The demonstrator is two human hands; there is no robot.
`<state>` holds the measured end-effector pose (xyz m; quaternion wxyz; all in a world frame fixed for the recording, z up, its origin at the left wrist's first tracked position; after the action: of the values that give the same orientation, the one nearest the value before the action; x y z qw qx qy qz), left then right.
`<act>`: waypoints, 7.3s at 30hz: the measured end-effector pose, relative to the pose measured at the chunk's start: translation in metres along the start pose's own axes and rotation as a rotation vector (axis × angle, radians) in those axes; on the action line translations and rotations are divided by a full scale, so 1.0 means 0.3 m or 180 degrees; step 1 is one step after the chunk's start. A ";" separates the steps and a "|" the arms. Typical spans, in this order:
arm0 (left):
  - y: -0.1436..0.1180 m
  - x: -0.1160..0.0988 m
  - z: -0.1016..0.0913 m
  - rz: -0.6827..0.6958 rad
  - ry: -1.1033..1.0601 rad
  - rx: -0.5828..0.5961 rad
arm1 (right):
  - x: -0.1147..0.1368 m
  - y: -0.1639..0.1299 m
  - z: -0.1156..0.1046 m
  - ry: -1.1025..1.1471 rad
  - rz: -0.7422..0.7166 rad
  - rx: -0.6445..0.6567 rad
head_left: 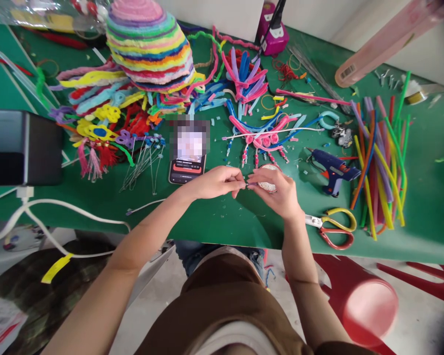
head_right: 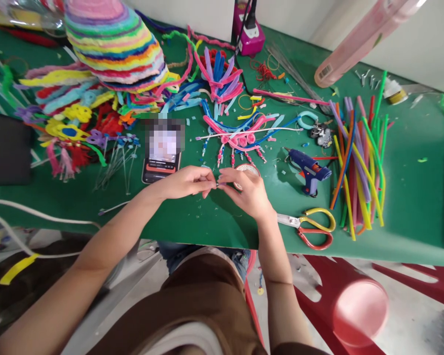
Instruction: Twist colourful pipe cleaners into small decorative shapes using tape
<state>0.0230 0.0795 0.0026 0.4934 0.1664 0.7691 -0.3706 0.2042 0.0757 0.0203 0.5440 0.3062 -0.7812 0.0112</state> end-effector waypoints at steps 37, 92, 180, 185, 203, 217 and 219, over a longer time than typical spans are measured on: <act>-0.001 0.008 0.002 -0.0160 -0.0819 0.0311 | -0.035 -0.014 -0.076 -0.0192 0.0269 -0.0813; 0.000 -0.026 -0.007 0.0700 -0.0489 -0.1088 | -0.029 0.023 0.068 0.2913 0.0514 -0.1301; -0.031 -0.066 -0.009 0.0775 0.0077 -0.1026 | -0.040 -0.019 0.021 0.1659 0.0469 -0.1155; -0.028 -0.061 -0.007 0.0751 0.0050 -0.0987 | -0.032 -0.015 0.023 0.1495 0.0319 -0.0949; -0.028 -0.063 -0.015 0.0712 0.0178 -0.1062 | 0.004 0.019 -0.014 0.0113 -0.0445 -0.0643; -0.012 -0.037 -0.001 0.0486 -0.0027 -0.0875 | -0.005 0.028 -0.022 -0.0014 -0.0587 -0.0423; -0.007 -0.027 0.007 0.0441 -0.0251 -0.0769 | -0.010 0.025 -0.015 -0.0286 -0.0622 -0.0406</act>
<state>0.0267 0.0775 0.0100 0.5640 0.1439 0.7748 -0.2467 0.2049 0.0848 0.0219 0.5253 0.3458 -0.7703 -0.1054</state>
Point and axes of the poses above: each hand's wrist, its own y-axis towards the middle knuckle, its own z-axis out of the palm, x = y × z, the point moved 3 cm from there along y, towards the middle knuckle, and after that the axes turned 15 degrees about y, right-handed, at the moved point
